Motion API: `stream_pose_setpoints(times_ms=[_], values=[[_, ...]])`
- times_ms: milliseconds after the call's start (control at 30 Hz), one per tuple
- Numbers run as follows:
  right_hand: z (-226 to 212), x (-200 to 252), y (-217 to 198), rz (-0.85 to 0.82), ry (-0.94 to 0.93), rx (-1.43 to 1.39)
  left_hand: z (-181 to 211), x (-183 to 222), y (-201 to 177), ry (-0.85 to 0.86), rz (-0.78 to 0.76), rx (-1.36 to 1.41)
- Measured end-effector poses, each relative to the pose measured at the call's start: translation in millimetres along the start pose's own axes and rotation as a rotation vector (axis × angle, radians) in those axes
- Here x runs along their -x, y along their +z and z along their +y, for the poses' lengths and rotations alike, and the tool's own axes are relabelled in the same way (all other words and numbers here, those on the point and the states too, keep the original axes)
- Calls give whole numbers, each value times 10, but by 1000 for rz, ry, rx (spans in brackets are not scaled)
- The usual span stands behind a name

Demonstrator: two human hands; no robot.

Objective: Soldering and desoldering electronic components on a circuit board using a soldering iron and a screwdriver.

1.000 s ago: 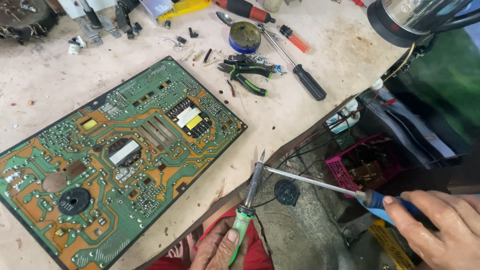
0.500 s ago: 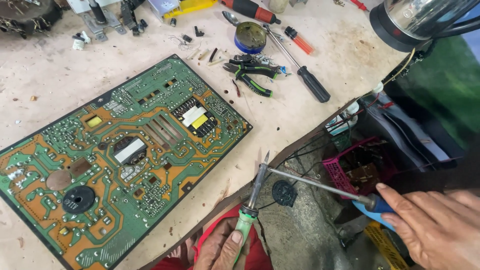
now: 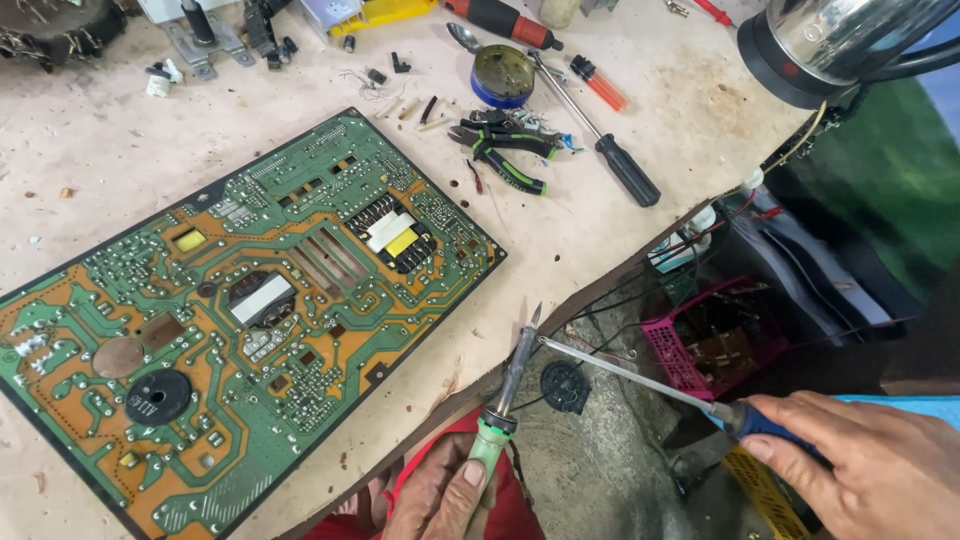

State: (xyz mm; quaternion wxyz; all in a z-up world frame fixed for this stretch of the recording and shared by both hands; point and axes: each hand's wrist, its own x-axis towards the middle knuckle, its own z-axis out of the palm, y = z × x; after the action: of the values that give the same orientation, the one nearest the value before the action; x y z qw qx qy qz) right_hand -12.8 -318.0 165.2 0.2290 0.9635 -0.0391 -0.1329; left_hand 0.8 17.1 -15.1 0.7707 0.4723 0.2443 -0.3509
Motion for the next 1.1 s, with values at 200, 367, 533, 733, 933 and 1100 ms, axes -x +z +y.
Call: stream_pose_setpoints(times_ms=[200, 367, 533, 733, 933, 1100], values=[[-31, 46, 29, 316, -178, -64, -13, -51, -79, 81, -51, -92], [-190, 98, -112, 610, -343, 240, 204, 98, -38, 78, -70, -293], [5, -54, 48, -283, -24, -47, 56, -86, -189, 113, -112, -237], [127, -185, -32, -294, -197, -651, 438, 259, 35, 38, 180, -561], [100, -257, -149, -559, 77, -574, 518, 300, 52, 52, 175, -704], [7, -131, -281, -566, 120, -375, -43, -135, -276, 306, -39, -400]])
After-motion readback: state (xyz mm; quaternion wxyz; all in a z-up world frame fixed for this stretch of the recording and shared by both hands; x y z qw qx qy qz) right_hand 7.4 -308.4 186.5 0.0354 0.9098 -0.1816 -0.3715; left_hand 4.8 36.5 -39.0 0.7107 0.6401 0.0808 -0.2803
